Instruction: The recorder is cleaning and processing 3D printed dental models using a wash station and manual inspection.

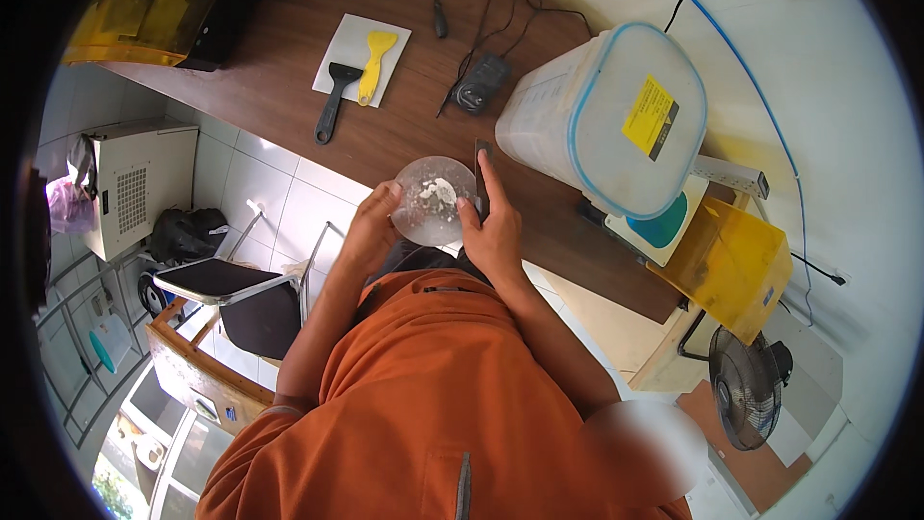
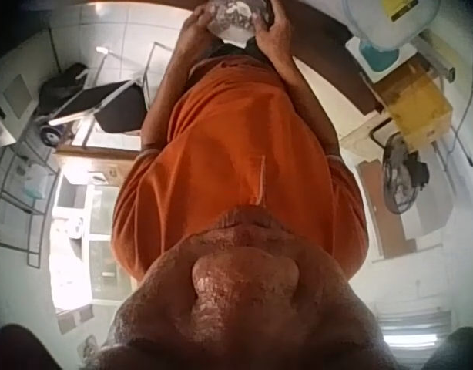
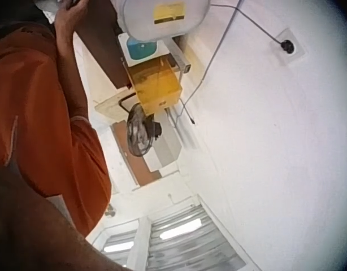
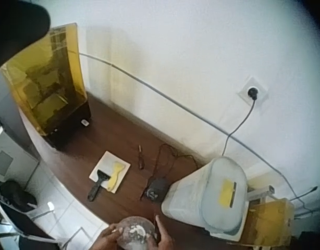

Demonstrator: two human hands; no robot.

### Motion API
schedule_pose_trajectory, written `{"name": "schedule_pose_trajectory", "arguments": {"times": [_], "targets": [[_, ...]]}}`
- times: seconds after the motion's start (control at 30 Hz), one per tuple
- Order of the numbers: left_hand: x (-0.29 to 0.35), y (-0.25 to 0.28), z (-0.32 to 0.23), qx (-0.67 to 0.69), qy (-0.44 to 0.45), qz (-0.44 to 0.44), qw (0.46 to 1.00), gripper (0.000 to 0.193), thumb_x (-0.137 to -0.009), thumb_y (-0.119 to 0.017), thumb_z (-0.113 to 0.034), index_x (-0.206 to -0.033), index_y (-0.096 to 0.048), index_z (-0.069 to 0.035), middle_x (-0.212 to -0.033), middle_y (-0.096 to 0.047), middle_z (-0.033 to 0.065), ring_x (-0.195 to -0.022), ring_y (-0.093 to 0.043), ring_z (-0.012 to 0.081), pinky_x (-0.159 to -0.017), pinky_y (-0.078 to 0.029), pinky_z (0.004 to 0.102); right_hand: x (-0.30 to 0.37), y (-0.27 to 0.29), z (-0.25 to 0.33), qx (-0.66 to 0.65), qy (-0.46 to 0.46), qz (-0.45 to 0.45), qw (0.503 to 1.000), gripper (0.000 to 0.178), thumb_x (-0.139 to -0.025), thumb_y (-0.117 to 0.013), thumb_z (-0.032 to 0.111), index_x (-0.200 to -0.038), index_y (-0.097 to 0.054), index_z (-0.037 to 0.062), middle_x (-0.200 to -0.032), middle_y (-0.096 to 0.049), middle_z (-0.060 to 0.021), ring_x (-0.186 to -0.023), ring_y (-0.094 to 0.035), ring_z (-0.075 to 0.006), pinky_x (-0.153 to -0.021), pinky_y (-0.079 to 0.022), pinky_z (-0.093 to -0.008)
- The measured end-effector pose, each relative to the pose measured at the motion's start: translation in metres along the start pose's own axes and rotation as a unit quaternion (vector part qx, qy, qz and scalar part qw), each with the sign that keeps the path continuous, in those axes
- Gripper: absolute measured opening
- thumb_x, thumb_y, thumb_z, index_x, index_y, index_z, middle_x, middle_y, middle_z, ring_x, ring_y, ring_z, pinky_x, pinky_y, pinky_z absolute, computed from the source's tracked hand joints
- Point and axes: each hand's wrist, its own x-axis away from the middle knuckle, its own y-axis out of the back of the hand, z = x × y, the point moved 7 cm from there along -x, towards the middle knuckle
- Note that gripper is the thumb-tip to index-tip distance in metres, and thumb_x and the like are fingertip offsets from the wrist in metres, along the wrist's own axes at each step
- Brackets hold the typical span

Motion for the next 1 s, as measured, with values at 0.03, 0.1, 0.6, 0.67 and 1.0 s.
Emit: {"name": "schedule_pose_trajectory", "arguments": {"times": [0.03,0.1,0.6,0.67,1.0], "targets": [[0.005,-0.006,0.004,-0.008,-0.075,-0.01,0.997,0.049,-0.104,-0.066,-0.021,-0.144,-0.046,-0.002,-0.129,-0.065,0.0177,-0.117,-0.069,0.0259,-0.094,-0.063,0.0398,-0.001,0.002,0.008,0.037,0.042,-0.023,0.998,0.071,-0.094,-0.067,0.008,-0.16,-0.04,0.0062,-0.151,-0.053,-0.0284,-0.137,-0.054,-0.046,-0.112,-0.046,-0.0461],[0.01,-0.02,0.014,0.007,-0.106,-0.024,0.994,0.063,-0.099,-0.069,-0.003,-0.152,-0.035,-0.004,-0.139,-0.057,0.0205,-0.12,-0.067,0.0296,-0.094,-0.063,0.044,0.0,-0.001,0.007,0.034,0.057,-0.017,0.998,0.07,-0.095,-0.066,0.008,-0.159,-0.039,0.0053,-0.151,-0.053,-0.029,-0.137,-0.054,-0.0468,-0.112,-0.046,-0.0471],[0.016,-0.028,0.034,-0.024,-0.284,-0.136,0.949,0.079,-0.093,-0.073,0.003,-0.156,-0.027,-0.002,-0.139,-0.054,0.022,-0.122,-0.064,0.0282,-0.1,-0.059,0.038,0.005,-0.002,-0.002,0.006,0.074,0.03,0.997,0.067,-0.097,-0.066,0.009,-0.158,-0.038,0.0057,-0.15,-0.054,-0.0285,-0.137,-0.053,-0.0477,-0.112,-0.045,-0.049],[0.014,-0.025,0.034,-0.02,-0.268,-0.14,0.953,0.077,-0.094,-0.073,0.002,-0.157,-0.028,-0.002,-0.138,-0.055,0.0214,-0.121,-0.064,0.028,-0.099,-0.06,0.0383,0.006,-0.003,-0.004,0.009,0.082,0.039,0.996,0.067,-0.097,-0.065,0.008,-0.157,-0.037,0.0041,-0.147,-0.055,-0.0312,-0.136,-0.053,-0.0496,-0.111,-0.045,-0.0503],[0.01,-0.039,0.051,0.042,-0.16,-0.052,0.985,0.042,-0.1,-0.065,-0.002,-0.139,-0.05,0.001,-0.129,-0.066,0.0172,-0.111,-0.071,0.0277,-0.094,-0.065,0.0426,0.004,-0.004,-0.014,0.023,0.084,0.02,0.996,0.068,-0.097,-0.067,0.012,-0.159,-0.038,0.0084,-0.146,-0.056,-0.031,-0.133,-0.055,-0.0506,-0.11,-0.046,-0.0514]]}}
